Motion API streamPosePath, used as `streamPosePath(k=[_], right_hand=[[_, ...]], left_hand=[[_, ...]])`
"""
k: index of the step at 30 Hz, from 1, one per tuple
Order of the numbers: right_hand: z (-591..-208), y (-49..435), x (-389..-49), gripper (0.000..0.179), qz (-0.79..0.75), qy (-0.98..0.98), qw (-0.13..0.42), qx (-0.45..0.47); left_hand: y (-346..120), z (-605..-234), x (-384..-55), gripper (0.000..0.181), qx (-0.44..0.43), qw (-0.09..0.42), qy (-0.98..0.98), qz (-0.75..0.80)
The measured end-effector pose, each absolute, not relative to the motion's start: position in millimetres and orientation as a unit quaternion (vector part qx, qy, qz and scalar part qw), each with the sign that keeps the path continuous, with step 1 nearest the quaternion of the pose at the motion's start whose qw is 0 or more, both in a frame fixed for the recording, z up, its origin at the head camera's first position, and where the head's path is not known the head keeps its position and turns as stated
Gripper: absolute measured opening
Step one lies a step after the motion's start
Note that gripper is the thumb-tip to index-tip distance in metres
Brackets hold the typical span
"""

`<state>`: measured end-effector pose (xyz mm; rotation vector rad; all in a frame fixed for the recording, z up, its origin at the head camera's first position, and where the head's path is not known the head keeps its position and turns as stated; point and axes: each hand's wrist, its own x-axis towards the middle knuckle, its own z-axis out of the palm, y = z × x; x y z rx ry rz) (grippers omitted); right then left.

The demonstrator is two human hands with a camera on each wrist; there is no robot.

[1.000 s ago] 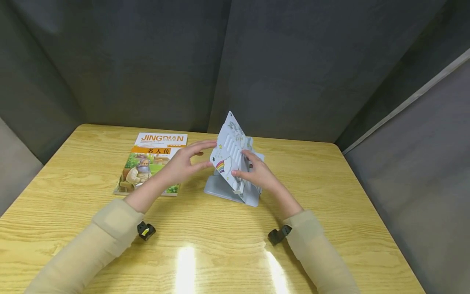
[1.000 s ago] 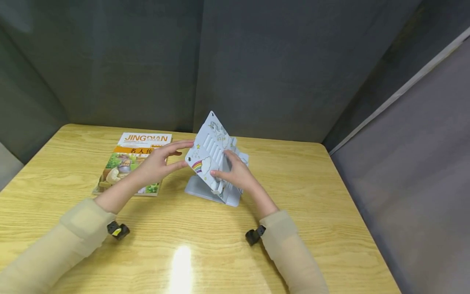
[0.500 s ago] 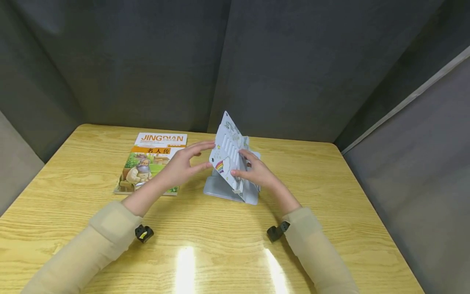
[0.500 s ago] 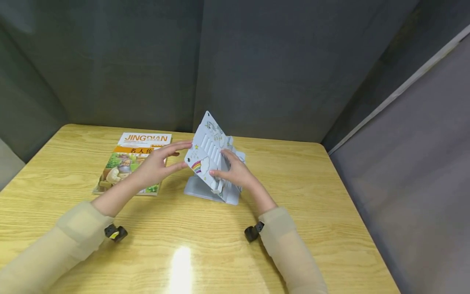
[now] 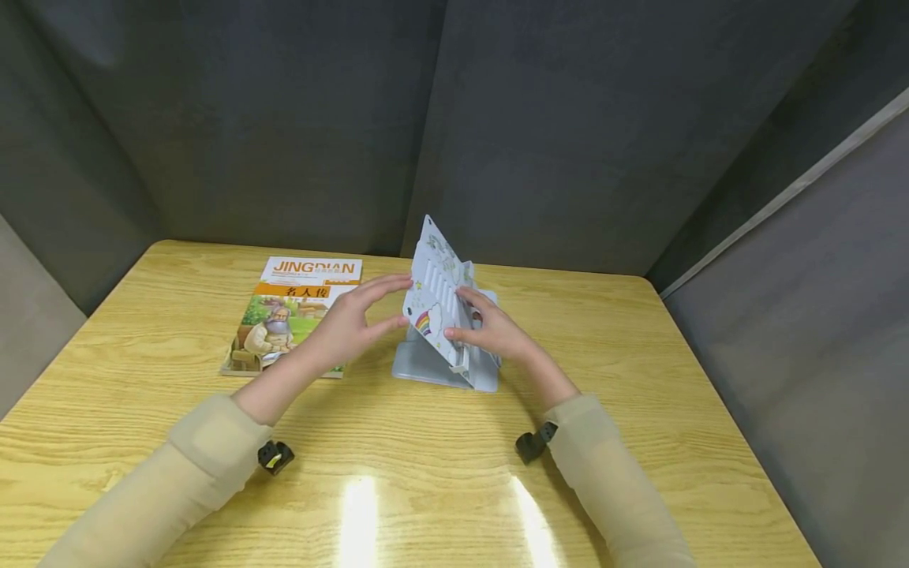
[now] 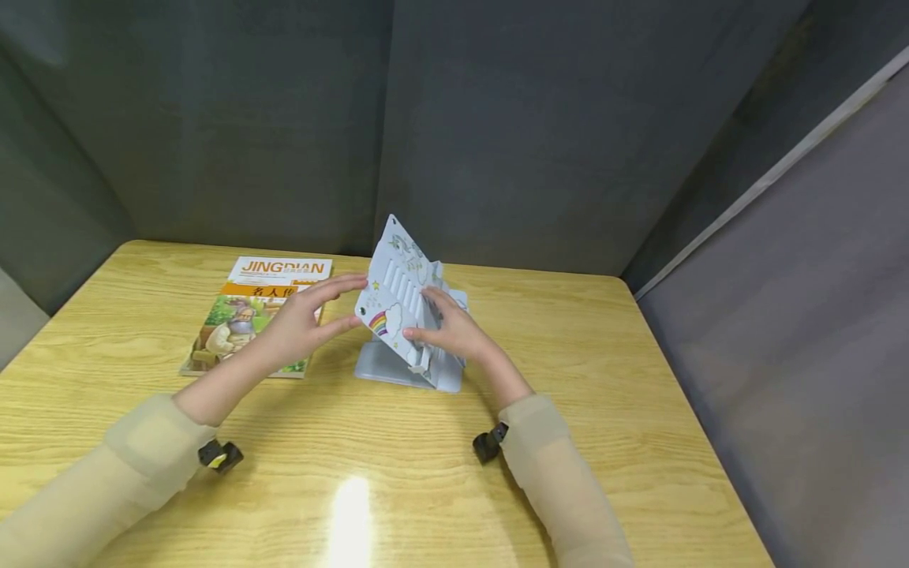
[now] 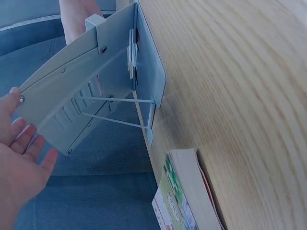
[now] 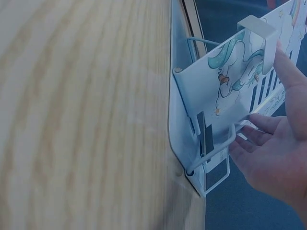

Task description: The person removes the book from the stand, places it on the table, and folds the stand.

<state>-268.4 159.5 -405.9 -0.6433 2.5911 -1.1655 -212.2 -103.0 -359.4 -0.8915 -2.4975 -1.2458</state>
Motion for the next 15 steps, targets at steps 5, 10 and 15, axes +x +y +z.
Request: streamPosePath(k=[5, 10, 15], right_hand=[[-407.3, 159.1, -270.9, 0.087, -0.396, 0.882, 0.115, -0.228], [-409.4, 158.5, -274.5, 0.085, -0.392, 0.882, 0.118, -0.234], [-411.5, 158.4, -277.5, 0.084, -0.393, 0.878, 0.122, -0.244]], left_hand=[[-102.7, -359.0, -210.2, 0.051, -0.3, 0.113, -0.852, -0.415], [-103.1, -359.1, -208.2, 0.051, -0.293, 0.128, -0.859, -0.4], [-103.4, -359.4, -207.0, 0.051, -0.29, 0.135, -0.859, -0.4]])
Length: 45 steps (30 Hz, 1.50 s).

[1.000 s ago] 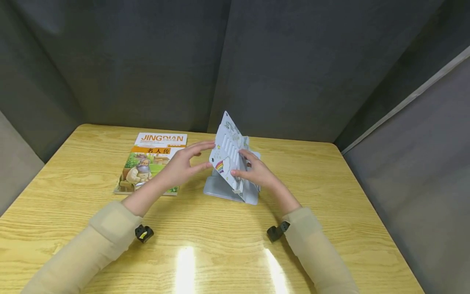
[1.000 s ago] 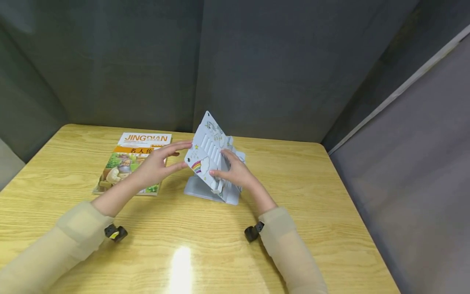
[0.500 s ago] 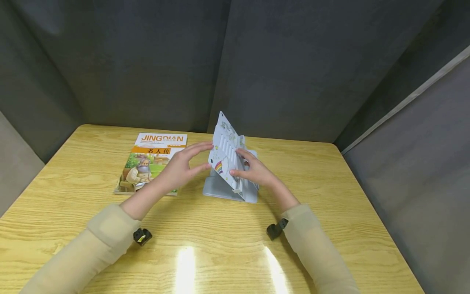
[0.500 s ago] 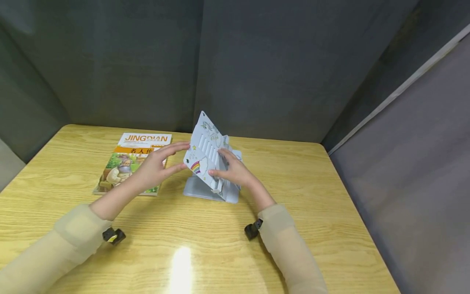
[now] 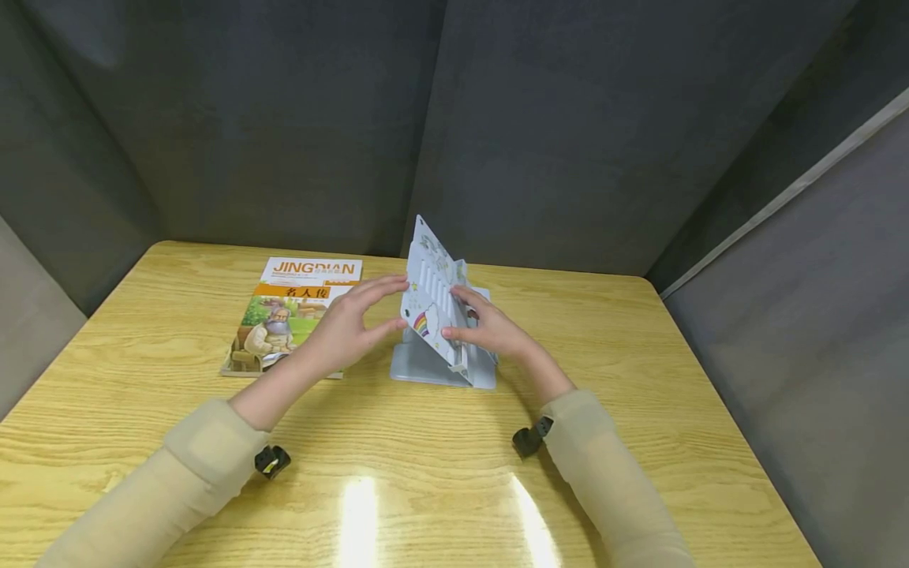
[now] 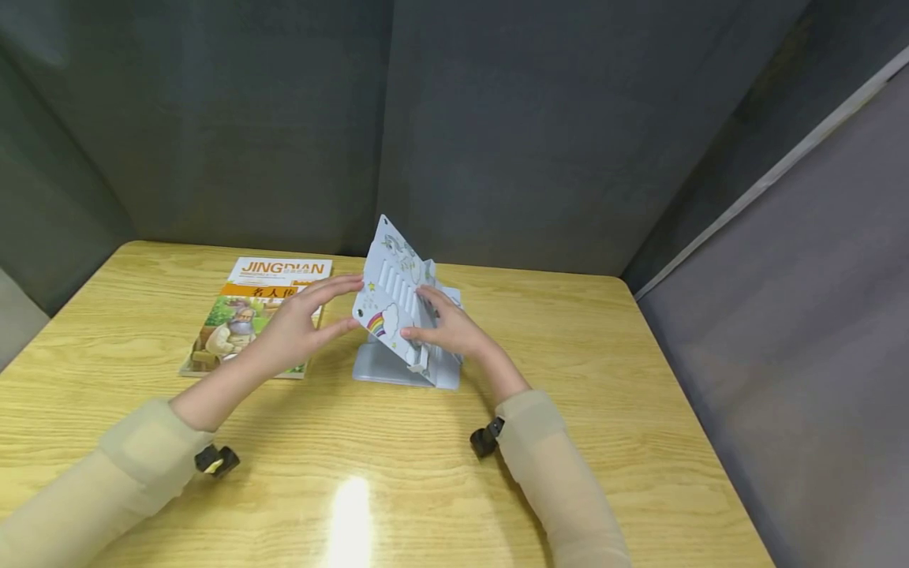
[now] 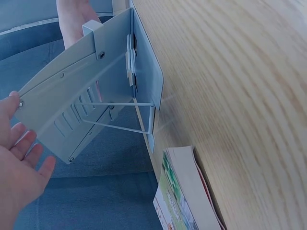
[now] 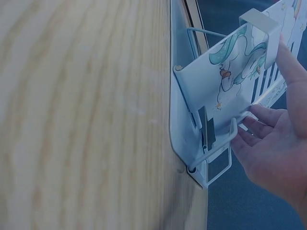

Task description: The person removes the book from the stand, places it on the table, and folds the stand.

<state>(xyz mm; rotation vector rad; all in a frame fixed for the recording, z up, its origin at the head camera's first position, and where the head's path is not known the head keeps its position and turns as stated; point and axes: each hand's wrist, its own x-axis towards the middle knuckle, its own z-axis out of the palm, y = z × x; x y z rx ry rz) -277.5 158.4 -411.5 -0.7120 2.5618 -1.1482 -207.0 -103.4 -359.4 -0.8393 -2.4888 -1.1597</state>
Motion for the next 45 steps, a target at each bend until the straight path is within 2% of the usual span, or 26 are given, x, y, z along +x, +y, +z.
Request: streamPosePath(k=[8, 15, 25, 31, 34, 38, 45], right_hand=[[-409.9, 157.2, -280.1, 0.084, -0.39, 0.88, 0.13, -0.24], [-407.4, 156.8, -270.3, 0.081, -0.419, 0.872, 0.118, -0.223], [-397.6, 151.6, -243.6, 0.064, -0.476, 0.849, 0.081, -0.217], [-396.7, 152.1, -235.3, 0.06, -0.469, 0.852, 0.075, -0.22], [-396.2, 154.1, -232.2, 0.059, -0.474, 0.85, 0.073, -0.22], [-393.3, 155.0, -227.0, 0.061, -0.469, 0.852, 0.077, -0.22], [-392.4, 153.3, -219.5, 0.073, -0.424, 0.876, 0.068, -0.219]], left_hand=[[-103.2, -360.0, -207.1, 0.051, -0.286, 0.145, -0.855, -0.407], [-101.2, -364.1, -204.6, 0.051, -0.269, 0.127, -0.846, -0.443], [-97.0, -371.8, -203.5, 0.054, -0.228, 0.105, -0.784, -0.567], [-90.0, -356.1, -192.4, 0.053, -0.225, 0.081, -0.75, -0.616], [-87.6, -350.0, -189.1, 0.052, -0.227, 0.07, -0.75, -0.618], [-87.5, -360.3, -199.2, 0.048, -0.232, 0.064, -0.751, -0.614], [-85.4, -361.2, -207.7, 0.043, -0.257, 0.059, -0.751, -0.606]])
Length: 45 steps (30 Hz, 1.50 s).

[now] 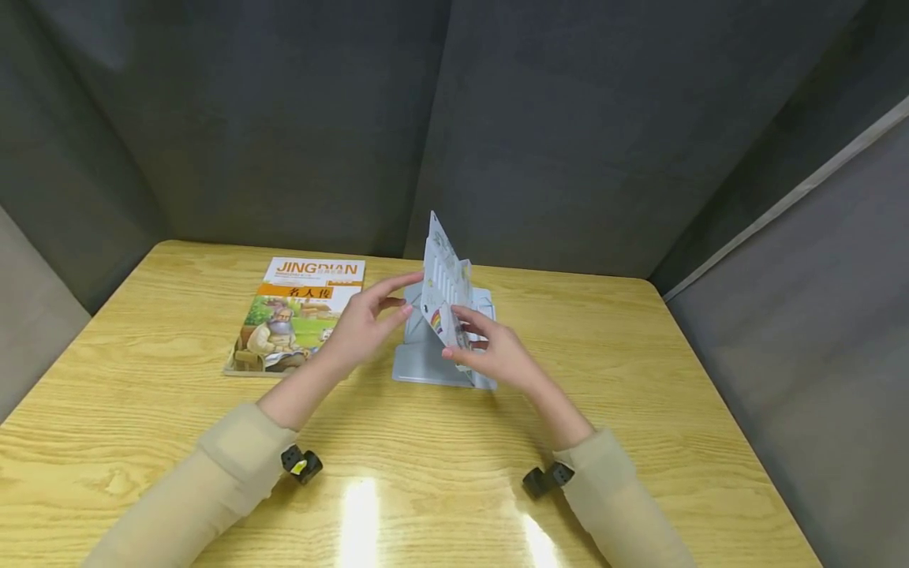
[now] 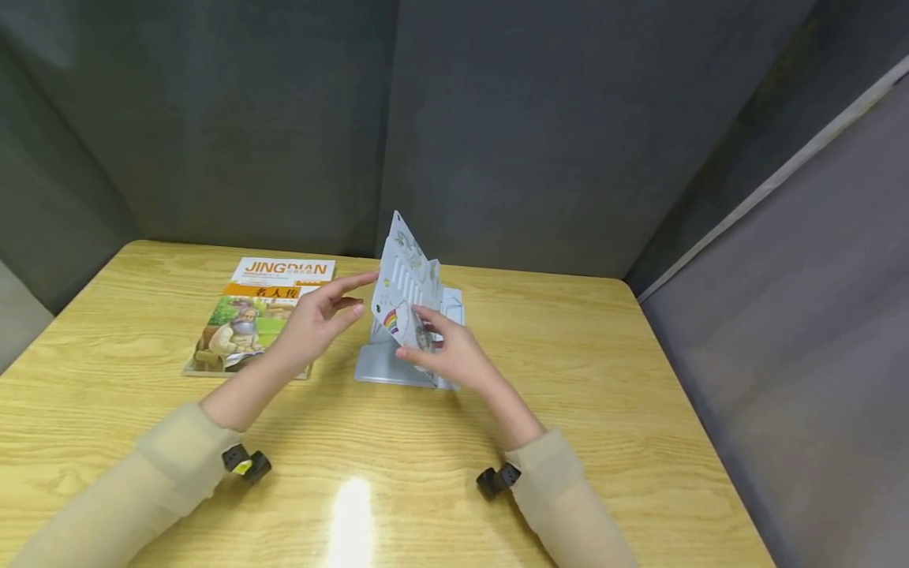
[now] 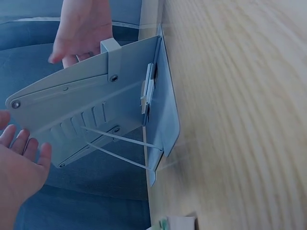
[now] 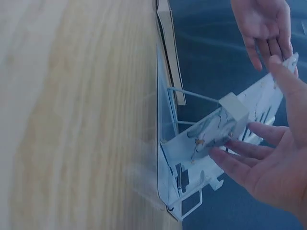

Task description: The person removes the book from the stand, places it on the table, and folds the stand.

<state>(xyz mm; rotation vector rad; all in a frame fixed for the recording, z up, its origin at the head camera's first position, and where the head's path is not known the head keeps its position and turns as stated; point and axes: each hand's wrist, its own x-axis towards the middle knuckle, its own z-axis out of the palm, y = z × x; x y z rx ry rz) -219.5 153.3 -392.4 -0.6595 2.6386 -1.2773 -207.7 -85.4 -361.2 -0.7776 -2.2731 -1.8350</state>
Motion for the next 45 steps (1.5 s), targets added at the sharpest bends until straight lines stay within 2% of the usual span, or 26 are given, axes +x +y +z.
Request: streamPosePath(k=[10, 18, 24, 33, 40, 45], right_hand=[[-392.9, 145.5, -211.2, 0.067, -0.415, 0.889, 0.001, -0.194], [-390.8, 142.9, -207.2, 0.053, -0.433, 0.878, -0.048, -0.199], [-391.5, 143.9, -206.2, 0.051, -0.444, 0.874, -0.057, -0.19], [-392.5, 145.7, -205.4, 0.049, -0.449, 0.872, -0.067, -0.185], [-392.8, 149.9, -204.2, 0.05, -0.46, 0.867, -0.056, -0.185], [-395.7, 153.8, -204.3, 0.05, -0.475, 0.858, -0.057, -0.189]], left_hand=[[-79.9, -353.0, -213.6, 0.048, -0.281, 0.037, -0.76, -0.585], [-73.9, -347.2, -216.3, 0.052, -0.297, 0.034, -0.761, -0.576], [-71.5, -343.0, -217.5, 0.053, -0.302, 0.027, -0.774, -0.556], [-82.6, -342.7, -219.7, 0.051, -0.261, 0.013, -0.805, -0.533], [-88.6, -357.9, -229.9, 0.052, -0.249, 0.014, -0.808, -0.534], [-89.8, -375.4, -242.0, 0.061, -0.237, 0.007, -0.835, -0.496]])
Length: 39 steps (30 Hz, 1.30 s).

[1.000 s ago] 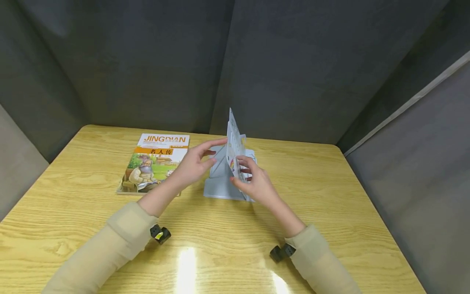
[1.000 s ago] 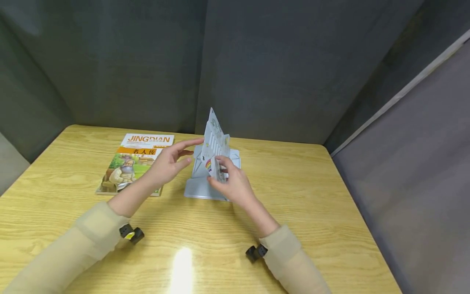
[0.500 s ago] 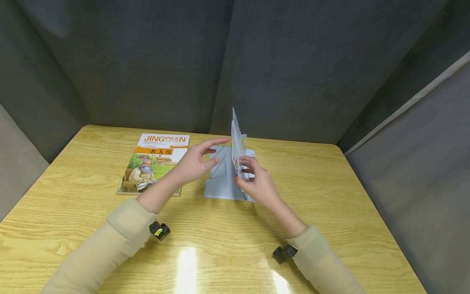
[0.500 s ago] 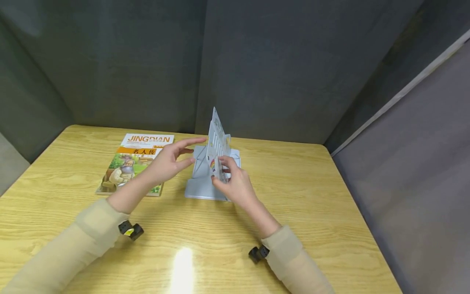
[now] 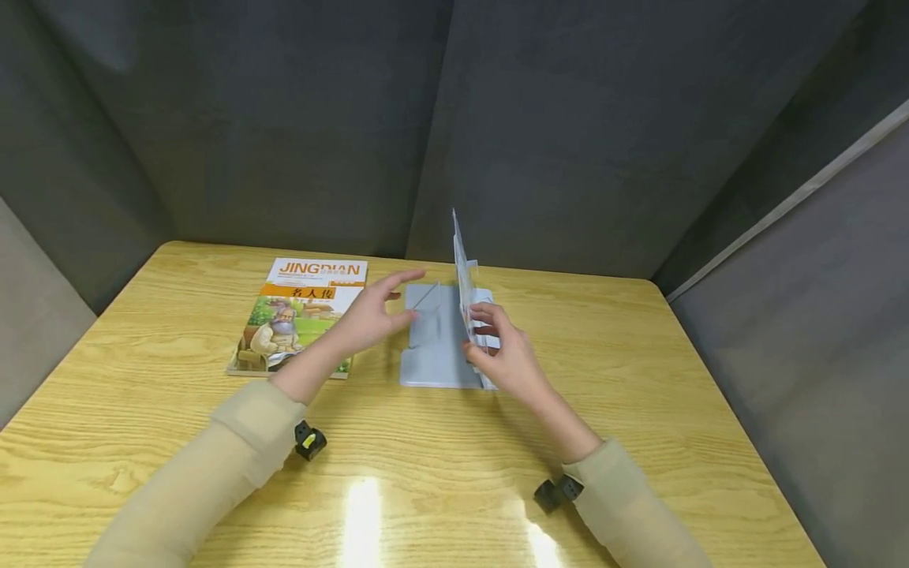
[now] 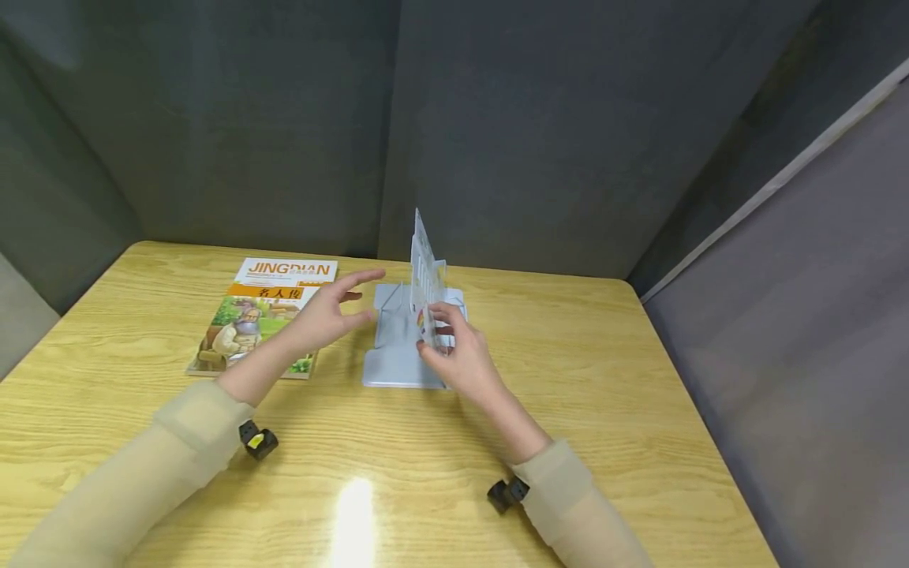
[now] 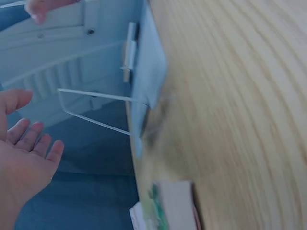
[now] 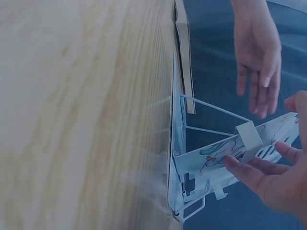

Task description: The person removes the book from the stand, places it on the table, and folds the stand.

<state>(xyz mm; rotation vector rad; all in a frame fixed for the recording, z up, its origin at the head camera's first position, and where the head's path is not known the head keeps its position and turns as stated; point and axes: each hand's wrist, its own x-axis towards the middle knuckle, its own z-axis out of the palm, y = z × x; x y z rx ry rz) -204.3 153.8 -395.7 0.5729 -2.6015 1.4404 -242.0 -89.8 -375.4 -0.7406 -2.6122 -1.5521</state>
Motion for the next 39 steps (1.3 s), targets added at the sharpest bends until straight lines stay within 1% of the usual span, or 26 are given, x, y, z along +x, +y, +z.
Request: streamPosePath(k=[8, 13, 16, 25, 32, 39], right_hand=[[-397.2, 161.2, -204.4, 0.048, 0.505, -0.842, 0.045, 0.184], [-374.7, 157.9, -191.2, 0.048, 0.518, -0.837, 0.022, 0.174], [-364.2, 156.7, -184.6, 0.049, 0.52, -0.838, 0.016, 0.167], [-366.9, 165.5, -185.0, 0.052, 0.515, -0.839, 0.019, 0.175], [-369.4, 170.5, -186.7, 0.052, 0.531, -0.827, 0.011, 0.181], [-370.2, 173.5, -187.7, 0.052, 0.541, -0.824, -0.004, 0.171]], left_hand=[[-89.9, -393.1, -255.8, 0.078, -0.212, -0.038, -0.872, -0.439], [-87.1, -403.6, -262.3, 0.084, -0.191, -0.065, -0.885, -0.42], [-85.3, -409.9, -265.9, 0.086, -0.189, -0.068, -0.893, -0.403], [-83.3, -418.7, -272.8, 0.097, -0.215, -0.105, -0.911, -0.337], [-81.8, -422.6, -278.2, 0.098, -0.222, -0.123, -0.917, -0.309], [-80.3, -423.9, -283.3, 0.095, -0.216, -0.121, -0.926, -0.287]])
